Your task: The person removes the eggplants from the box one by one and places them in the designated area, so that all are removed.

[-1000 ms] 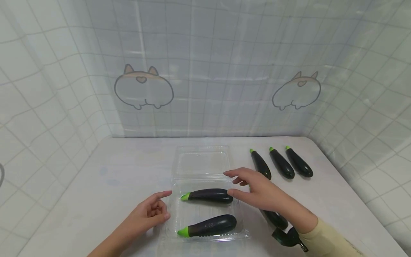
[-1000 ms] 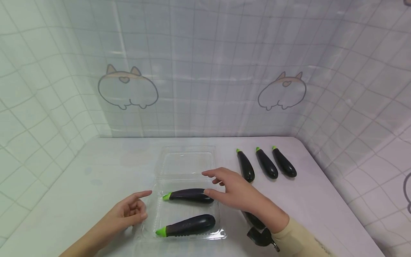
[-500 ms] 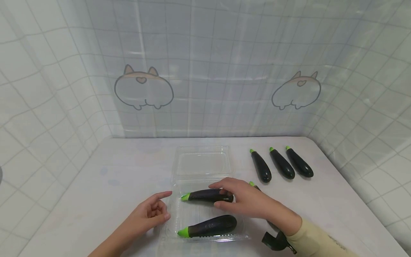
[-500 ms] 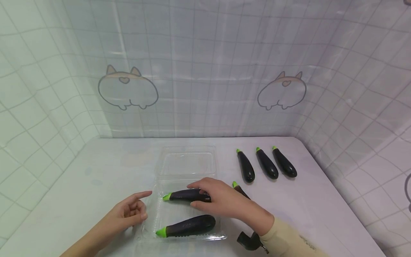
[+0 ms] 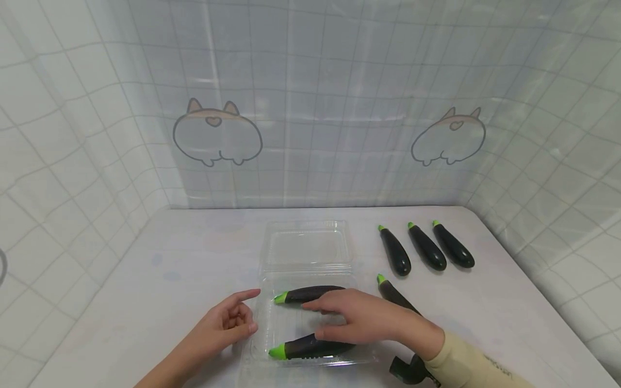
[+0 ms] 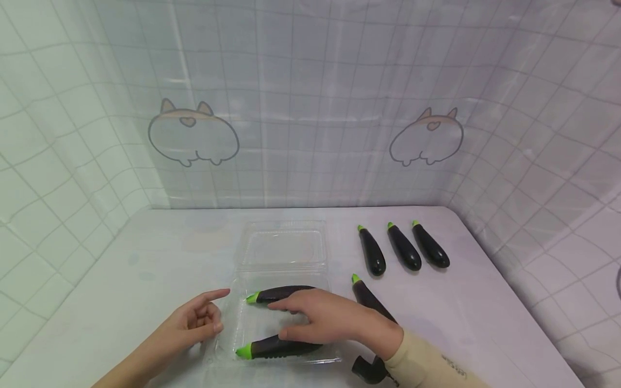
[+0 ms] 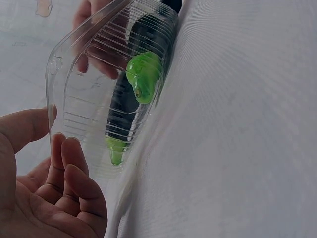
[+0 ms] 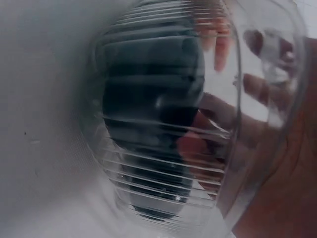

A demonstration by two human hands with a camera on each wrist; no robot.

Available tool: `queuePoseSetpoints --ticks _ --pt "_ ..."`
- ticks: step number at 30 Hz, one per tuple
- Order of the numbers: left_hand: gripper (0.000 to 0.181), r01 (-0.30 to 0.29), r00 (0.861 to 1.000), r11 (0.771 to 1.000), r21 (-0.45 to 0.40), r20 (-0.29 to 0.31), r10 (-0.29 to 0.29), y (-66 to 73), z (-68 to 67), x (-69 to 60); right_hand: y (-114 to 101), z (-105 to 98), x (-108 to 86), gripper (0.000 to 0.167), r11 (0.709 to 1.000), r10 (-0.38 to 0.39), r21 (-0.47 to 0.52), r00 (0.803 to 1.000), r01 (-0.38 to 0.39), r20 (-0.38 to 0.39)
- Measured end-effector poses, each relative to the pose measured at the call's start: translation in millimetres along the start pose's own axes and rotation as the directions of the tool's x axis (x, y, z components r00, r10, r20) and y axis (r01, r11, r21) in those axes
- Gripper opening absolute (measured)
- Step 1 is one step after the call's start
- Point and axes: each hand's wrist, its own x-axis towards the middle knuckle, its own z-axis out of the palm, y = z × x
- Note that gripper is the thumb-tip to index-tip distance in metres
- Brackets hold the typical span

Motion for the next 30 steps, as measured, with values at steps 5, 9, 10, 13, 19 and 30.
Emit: queuePoseSetpoints --ticks 5,9,10,13,19,30 --pt "0.065 0.022 1.000 1.000 -0.008 -0.002 -0.022 0.1 0.3 0.5 0.1 1.4 -0.7 0.046 0.998 -0.065 -0.017 0.993 0.067 0.100" --pt "0.066 0.033 0.999 0.999 -0.010 -0.003 -0.033 0.9 0.5 0.4 1.4 1.7 -0.5 0.042 0.991 -0.121 -0.033 0.979 0.128 0.163" --pt "0.066 0.031 1.000 0.999 -0.009 -0.003 -0.031 1.0 0.6 0.6 1.9 1.7 -0.4 0.042 0.990 -0.133 -0.032 0.975 0.140 0.176" --pt "0.066 0.023 1.000 1.000 -0.008 0.000 -0.023 0.7 0.6 1.1 2.0 0.0 -0.2 0.042 0.986 -0.153 -0.036 0.967 0.163 0.204" --pt "0.066 0.009 1.000 1.000 -0.002 0.002 -0.009 -0.5 0.4 2.2 0.8 -4.5 -0.8 0.040 0.984 -0.158 -0.043 0.958 0.174 0.240" --pt "0.066 0.018 1.000 1.000 -0.015 0.008 -0.018 1.2 0.0 1.0 1.6 -2.5 2.2 0.043 0.987 -0.130 -0.053 0.953 0.150 0.275"
